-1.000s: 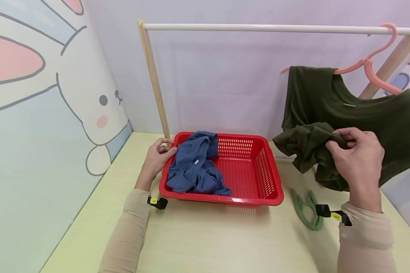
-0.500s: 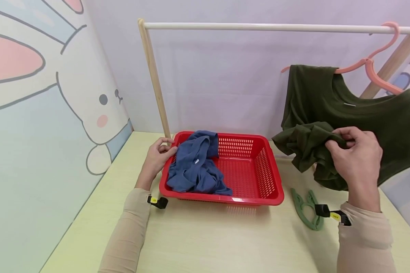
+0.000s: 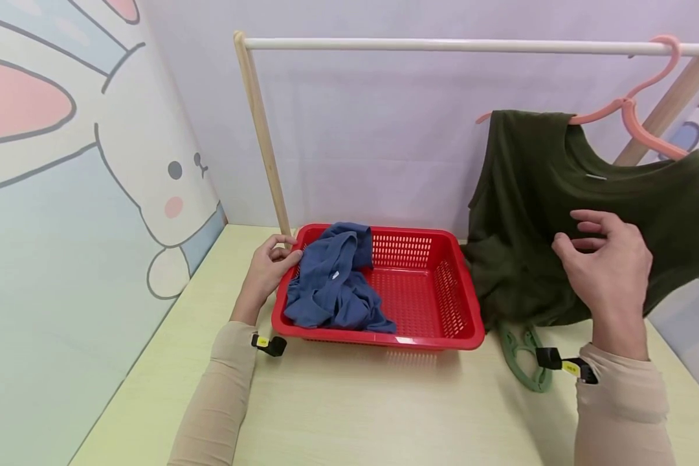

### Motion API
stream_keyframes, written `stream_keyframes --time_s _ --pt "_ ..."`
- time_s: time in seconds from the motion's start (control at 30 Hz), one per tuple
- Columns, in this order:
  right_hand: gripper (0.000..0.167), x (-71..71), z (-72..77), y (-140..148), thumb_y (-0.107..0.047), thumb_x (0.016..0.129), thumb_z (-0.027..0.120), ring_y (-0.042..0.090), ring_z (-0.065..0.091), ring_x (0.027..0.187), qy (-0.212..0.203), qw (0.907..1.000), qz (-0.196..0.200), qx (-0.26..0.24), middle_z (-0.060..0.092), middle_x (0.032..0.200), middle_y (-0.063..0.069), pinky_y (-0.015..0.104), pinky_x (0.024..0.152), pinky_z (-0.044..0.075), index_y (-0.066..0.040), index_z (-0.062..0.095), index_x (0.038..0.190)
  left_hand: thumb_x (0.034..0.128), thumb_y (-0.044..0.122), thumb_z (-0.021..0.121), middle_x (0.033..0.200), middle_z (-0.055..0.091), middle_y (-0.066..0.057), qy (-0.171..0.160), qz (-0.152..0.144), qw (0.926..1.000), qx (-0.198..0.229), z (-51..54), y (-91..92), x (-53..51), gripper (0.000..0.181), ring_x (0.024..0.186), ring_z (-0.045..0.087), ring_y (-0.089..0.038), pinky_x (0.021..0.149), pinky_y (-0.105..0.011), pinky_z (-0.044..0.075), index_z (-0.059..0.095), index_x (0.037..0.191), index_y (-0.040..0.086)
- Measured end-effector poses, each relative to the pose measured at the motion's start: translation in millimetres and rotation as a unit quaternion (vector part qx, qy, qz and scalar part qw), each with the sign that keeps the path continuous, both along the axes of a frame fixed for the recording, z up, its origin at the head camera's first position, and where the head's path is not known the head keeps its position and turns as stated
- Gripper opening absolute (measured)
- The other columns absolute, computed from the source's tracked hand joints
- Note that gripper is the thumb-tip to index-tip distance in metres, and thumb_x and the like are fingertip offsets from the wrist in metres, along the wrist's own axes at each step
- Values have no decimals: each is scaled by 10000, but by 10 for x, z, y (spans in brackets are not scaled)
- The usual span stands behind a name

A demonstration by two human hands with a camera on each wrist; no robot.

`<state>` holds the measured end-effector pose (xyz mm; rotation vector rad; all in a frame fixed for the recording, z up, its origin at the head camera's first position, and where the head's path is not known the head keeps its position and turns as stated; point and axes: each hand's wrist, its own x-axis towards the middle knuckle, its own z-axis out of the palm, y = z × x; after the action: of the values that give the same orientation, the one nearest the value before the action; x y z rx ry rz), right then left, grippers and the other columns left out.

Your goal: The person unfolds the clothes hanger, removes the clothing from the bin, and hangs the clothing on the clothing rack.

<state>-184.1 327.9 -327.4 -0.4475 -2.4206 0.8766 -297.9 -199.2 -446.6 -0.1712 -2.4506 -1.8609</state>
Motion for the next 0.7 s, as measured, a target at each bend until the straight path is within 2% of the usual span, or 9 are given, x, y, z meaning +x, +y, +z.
stream_keyframes --time_s 0.13,0.23,0.33,0.4,0.57,0.7 --pt "519 -1 -1 -5 -403 1034 692 -252 488 856 -29 9999 -96 -98 499 1165 -278 193 968 374 -242 686 1528 1070 315 778 1007 768 -50 7 0 10000 -21 3 1 0 433 981 674 -231 858 -166 582 637 1412 88" --pt "511 -3 -5 -14 -402 1040 685 -249 477 861 -56 9999 -80 -59 556 1221 -203 210 968 372 -224 691 1519 1071 312 777 1011 770 -52 9 -6 10000 -15 5 1 3 434 982 676 -231 859 -166 583 636 1414 87" --pt "501 -3 -6 -22 -397 1049 677 -246 459 863 -73 10000 -42 31 601 1287 -96 208 913 351 -198 697 1508 1070 310 778 1014 770 -55 14 -12 10000 -13 7 1 8 435 981 676 -231 858 -165 585 636 1415 86" --pt "493 -2 -4 -22 -392 1051 676 -245 454 862 -54 10000 -31 72 611 1295 -71 195 895 340 -187 703 1499 1069 309 779 1016 770 -58 17 -17 10000 -9 9 1 11 435 980 675 -234 857 -166 587 636 1415 87" --pt "498 11 20 -21 -389 1042 688 -248 469 850 -28 9999 -99 -30 598 1238 -144 150 861 343 -196 703 1501 1067 310 783 1014 770 -58 20 -21 10000 -21 10 -1 14 442 976 677 -234 858 -165 588 634 1416 84" --pt "568 47 82 -36 -392 1027 711 -220 505 858 15 9990 -265 -367 584 1182 -215 119 806 380 -239 636 1569 1066 318 783 1018 769 -67 4 -7 10000 -30 14 4 8 449 986 673 -232 865 -163 579 637 1423 88"
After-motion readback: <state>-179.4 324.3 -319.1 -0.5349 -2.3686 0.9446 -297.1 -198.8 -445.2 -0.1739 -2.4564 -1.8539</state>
